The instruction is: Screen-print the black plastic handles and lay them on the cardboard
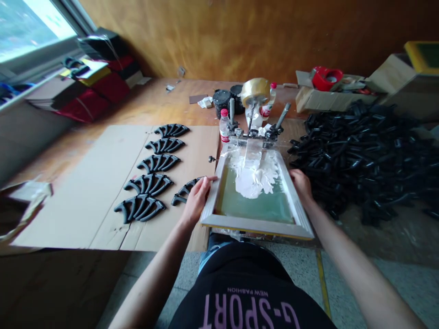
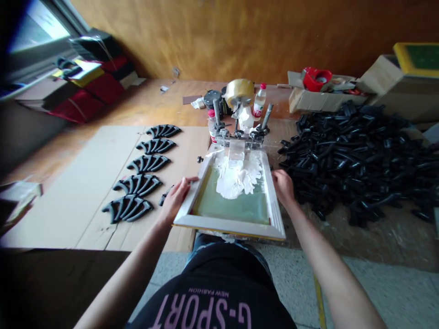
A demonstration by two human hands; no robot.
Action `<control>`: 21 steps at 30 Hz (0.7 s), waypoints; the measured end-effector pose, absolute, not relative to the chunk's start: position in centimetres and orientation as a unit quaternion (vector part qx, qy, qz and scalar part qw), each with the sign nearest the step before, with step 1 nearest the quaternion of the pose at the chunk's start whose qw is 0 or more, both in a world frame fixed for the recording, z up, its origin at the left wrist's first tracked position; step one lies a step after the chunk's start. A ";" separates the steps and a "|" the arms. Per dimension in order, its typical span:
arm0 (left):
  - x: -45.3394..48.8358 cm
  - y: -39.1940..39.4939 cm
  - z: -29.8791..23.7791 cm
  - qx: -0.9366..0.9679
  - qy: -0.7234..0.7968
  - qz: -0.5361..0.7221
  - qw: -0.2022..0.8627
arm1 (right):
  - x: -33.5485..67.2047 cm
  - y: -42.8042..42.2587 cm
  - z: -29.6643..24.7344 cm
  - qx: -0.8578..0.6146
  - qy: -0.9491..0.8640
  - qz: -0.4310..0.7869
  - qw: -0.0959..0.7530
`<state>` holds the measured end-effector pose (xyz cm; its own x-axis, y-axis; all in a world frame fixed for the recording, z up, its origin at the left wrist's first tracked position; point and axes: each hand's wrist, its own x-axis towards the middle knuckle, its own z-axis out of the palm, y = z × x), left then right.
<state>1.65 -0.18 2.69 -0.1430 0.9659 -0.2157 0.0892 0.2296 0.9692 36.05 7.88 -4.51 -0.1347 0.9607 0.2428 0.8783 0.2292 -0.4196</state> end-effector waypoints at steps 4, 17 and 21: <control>1.5 -1.1 -3.5 0.399 0.655 0.398 0.503 | 33.8 11.2 -1.0 -0.598 -0.742 0.025 0.301; 1.3 -0.7 -7.5 0.424 0.675 0.352 0.492 | 28.5 5.1 -0.4 -0.310 -0.942 0.124 0.033; 1.3 -0.8 -7.6 0.407 0.670 0.364 0.503 | 28.5 5.5 0.2 -0.348 -0.923 0.152 0.058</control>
<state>1.34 -0.78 -7.59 -0.1638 0.9112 -0.3780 0.1789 0.4043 0.8970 28.48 5.46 0.24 -0.7515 0.6598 0.0015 0.6243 0.7118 -0.3218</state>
